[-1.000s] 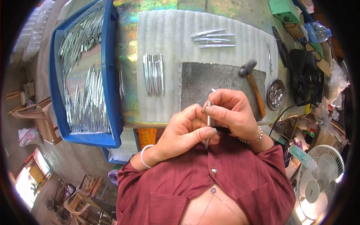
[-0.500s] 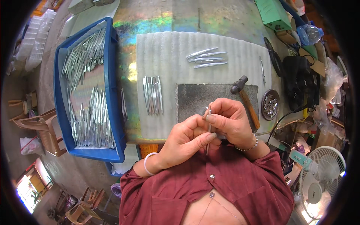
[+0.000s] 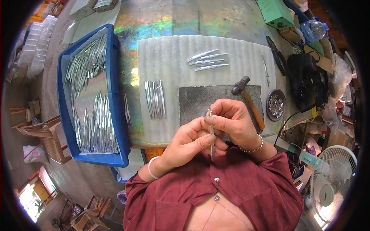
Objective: Manually stamping or marking small metal strips using a hammer and a punch tool on a metal block.
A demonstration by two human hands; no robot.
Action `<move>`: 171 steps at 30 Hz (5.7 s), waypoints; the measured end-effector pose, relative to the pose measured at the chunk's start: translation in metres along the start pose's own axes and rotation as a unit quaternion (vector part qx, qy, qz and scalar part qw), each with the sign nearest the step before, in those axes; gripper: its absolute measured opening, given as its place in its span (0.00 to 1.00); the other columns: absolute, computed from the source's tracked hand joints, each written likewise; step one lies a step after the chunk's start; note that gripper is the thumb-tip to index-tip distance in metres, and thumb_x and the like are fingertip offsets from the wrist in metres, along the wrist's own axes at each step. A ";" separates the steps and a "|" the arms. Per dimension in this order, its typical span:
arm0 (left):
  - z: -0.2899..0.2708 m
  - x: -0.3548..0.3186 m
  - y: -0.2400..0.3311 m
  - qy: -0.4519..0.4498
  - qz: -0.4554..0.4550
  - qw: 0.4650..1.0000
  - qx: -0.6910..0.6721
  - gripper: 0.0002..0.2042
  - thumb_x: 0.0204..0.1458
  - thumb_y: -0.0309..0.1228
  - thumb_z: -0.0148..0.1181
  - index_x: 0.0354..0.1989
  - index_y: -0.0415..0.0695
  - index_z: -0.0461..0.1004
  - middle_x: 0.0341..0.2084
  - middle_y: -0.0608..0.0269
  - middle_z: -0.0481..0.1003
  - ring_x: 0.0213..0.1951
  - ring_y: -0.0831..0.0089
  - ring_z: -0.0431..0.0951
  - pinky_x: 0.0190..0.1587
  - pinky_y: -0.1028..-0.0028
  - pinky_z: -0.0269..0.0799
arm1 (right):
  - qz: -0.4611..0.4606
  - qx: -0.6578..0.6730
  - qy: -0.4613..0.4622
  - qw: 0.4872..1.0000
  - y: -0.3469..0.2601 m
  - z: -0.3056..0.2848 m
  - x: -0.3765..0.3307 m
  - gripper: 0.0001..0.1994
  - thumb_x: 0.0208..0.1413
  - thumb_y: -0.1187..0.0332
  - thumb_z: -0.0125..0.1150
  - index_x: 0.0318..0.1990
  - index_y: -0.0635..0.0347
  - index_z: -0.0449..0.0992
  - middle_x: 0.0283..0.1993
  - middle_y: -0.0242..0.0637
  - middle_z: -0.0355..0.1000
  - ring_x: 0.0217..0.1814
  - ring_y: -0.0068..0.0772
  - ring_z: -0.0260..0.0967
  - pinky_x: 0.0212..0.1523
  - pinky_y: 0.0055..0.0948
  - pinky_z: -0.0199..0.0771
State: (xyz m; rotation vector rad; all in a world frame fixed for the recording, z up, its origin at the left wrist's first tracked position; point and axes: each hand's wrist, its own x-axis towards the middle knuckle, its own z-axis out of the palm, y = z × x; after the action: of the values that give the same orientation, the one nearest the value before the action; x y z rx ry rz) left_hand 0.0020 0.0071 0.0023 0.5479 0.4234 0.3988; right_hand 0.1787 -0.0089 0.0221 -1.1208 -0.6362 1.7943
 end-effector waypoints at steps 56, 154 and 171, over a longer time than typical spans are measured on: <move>-0.083 0.023 0.047 0.446 0.239 0.527 0.683 0.11 0.48 0.31 0.62 0.37 0.39 0.76 0.28 0.55 0.74 0.25 0.62 0.76 0.30 0.68 0.70 | -0.255 -0.633 0.235 0.692 0.001 -0.059 -0.043 0.18 0.47 0.77 0.59 0.48 0.66 0.69 0.45 0.46 0.68 0.46 0.42 0.67 0.46 0.34 0.68; 0.000 -0.005 -0.002 0.215 0.135 0.870 0.423 0.06 0.54 0.21 0.56 0.39 0.33 0.73 0.32 0.61 0.76 0.30 0.79 0.74 0.34 0.82 0.69 | -0.222 0.012 0.347 0.911 0.012 -0.207 -0.096 0.03 0.51 0.77 0.59 0.31 0.60 0.71 0.29 0.37 0.73 0.13 0.09 0.52 0.11 0.10 0.52; 0.009 -0.004 -0.006 0.219 0.161 0.876 0.398 0.06 0.55 0.22 0.55 0.39 0.33 0.73 0.33 0.58 0.76 0.31 0.78 0.75 0.34 0.81 0.70 | -0.214 0.056 0.321 0.921 0.019 -0.192 -0.094 0.04 0.53 0.79 0.56 0.33 0.60 0.69 0.36 0.37 0.70 0.14 0.08 0.50 0.11 0.09 0.50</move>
State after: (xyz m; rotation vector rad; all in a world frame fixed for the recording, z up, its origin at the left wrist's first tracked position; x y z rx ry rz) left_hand 0.0041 -0.0029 0.0068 1.3575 0.9560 0.6772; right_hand 0.3590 -0.1077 -0.0406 -1.2801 -0.3344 0.9921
